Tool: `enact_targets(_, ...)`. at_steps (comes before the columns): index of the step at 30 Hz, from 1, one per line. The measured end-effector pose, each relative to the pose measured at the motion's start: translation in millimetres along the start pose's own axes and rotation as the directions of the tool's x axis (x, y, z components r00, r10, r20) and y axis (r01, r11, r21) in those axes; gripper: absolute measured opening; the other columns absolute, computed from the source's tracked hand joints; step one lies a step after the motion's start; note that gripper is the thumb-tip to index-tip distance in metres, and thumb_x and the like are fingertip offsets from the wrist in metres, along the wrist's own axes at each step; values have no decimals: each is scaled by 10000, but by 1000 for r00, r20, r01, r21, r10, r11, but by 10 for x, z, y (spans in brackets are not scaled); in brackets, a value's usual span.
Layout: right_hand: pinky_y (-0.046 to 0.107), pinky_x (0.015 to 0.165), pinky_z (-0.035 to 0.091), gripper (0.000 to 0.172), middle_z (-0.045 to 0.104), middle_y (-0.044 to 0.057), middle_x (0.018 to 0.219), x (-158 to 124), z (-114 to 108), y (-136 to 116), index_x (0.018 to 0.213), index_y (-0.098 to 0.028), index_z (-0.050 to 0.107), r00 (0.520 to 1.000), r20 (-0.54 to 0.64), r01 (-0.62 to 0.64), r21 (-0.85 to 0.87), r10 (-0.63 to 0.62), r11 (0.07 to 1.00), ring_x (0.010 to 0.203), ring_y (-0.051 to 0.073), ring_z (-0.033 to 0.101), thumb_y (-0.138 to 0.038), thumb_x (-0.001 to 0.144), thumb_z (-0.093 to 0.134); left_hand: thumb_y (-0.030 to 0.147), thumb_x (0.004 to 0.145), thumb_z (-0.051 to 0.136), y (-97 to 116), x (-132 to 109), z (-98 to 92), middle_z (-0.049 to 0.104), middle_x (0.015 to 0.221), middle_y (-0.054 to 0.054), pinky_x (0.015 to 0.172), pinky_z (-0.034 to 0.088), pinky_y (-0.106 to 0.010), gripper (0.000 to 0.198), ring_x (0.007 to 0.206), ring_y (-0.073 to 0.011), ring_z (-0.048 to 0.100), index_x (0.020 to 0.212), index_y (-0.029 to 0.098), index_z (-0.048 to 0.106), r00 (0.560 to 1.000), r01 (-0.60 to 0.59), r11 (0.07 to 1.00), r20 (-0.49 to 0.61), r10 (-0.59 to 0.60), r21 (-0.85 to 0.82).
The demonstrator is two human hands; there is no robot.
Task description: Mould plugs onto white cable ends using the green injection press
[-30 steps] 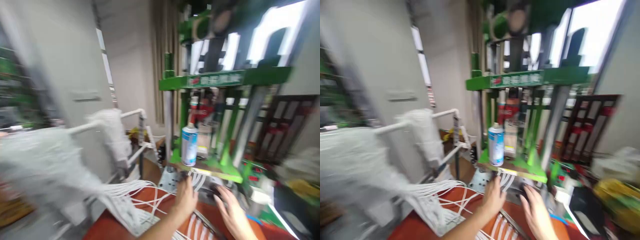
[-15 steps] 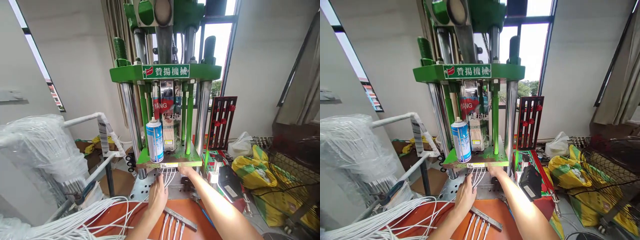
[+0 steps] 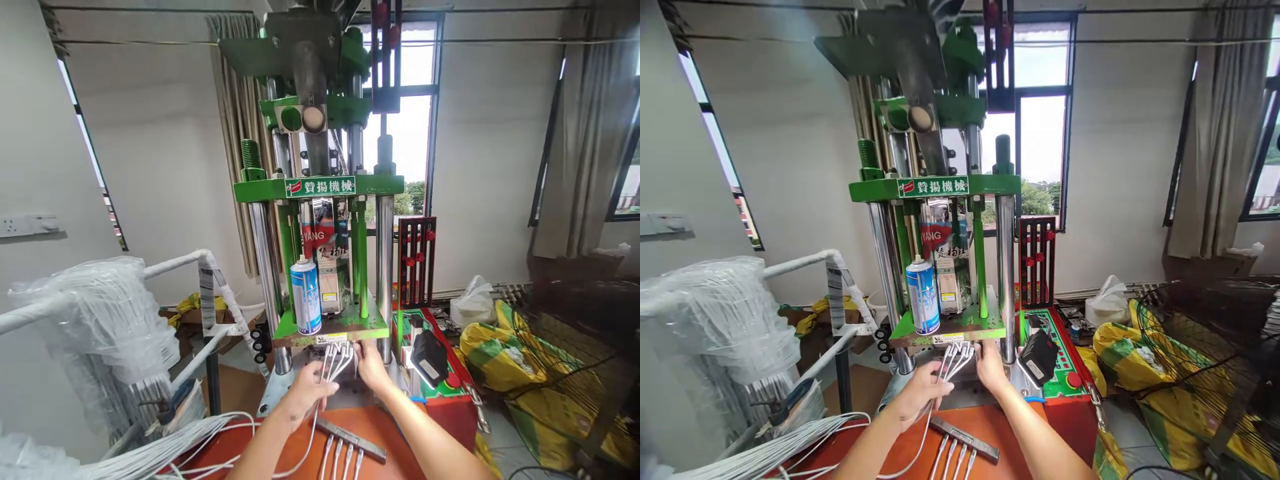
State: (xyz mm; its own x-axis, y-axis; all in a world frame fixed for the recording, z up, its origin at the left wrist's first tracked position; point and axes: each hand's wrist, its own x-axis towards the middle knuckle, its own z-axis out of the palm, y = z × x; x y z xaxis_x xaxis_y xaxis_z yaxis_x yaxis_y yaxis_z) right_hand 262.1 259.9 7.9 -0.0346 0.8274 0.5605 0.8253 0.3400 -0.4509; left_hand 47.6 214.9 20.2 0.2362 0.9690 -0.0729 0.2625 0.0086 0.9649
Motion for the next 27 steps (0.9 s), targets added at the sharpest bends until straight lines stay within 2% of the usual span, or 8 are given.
enact_targets(3,329,837,536,231,634,88,984,-422,-17,36,948,-203,535,1000,-22,-15,38,16,999,917,217,636,-271,1093,369,775,810,680,-25,-365,41,671,771,-54,486,413,-255,680,463,-87,467,1034,138,598,966,131,974,243,-83,-187)
enact_targets(6,351,874,516,259,605,86,1011,-757,-48,-3,961,-215,514,998,-48,-49,26,50,998,956,233,614,-303,1116,326,804,773,737,-105,-711,161,548,577,29,441,246,-209,689,416,-38,278,909,139,619,925,278,882,355,-139,-380)
enact_targets(8,401,889,493,258,595,111,1037,-894,-52,-37,983,-208,522,991,-70,-112,-14,110,994,981,271,593,-292,1113,316,821,736,767,-158,-885,243,407,482,90,434,134,-213,696,415,-36,168,854,155,603,931,302,847,328,-162,-438)
enact_targets(10,428,866,473,235,595,129,1031,-979,-36,-62,968,-196,535,983,-63,-175,-55,172,983,962,297,581,-263,1096,350,856,707,763,-206,-994,300,330,460,118,441,78,-219,722,423,-38,115,839,169,582,946,288,840,273,-175,-460)
enact_targets(15,406,826,436,144,625,110,980,-1136,21,-162,921,-185,591,971,47,-226,-121,233,967,930,296,591,-189,1033,501,965,616,706,-327,-1058,357,285,389,123,389,49,-231,797,366,-42,86,767,197,549,947,270,890,268,-177,-367)
enact_targets(18,406,853,418,139,643,113,1008,-1189,27,-250,941,-179,632,960,89,-249,-151,264,957,981,304,593,-174,1027,523,975,630,683,-327,-1111,365,290,388,122,376,52,-226,795,354,-41,87,750,202,538,956,244,911,241,-168,-332)
enact_targets(23,419,901,411,186,664,148,1066,-1147,-51,-198,975,-150,678,930,156,-310,-148,332,939,1045,314,595,-175,1040,506,934,743,644,-128,-1370,205,282,398,119,401,88,-215,752,365,-44,124,765,187,557,946,201,942,303,-116,-268)
enact_targets(27,437,964,410,185,688,144,1022,-1104,-185,-62,817,-154,685,918,243,-312,-48,314,949,1097,330,581,-168,970,582,869,803,667,-9,-1481,-32,269,444,106,419,103,-216,709,391,-45,177,736,169,577,942,110,959,335,-17,-260)
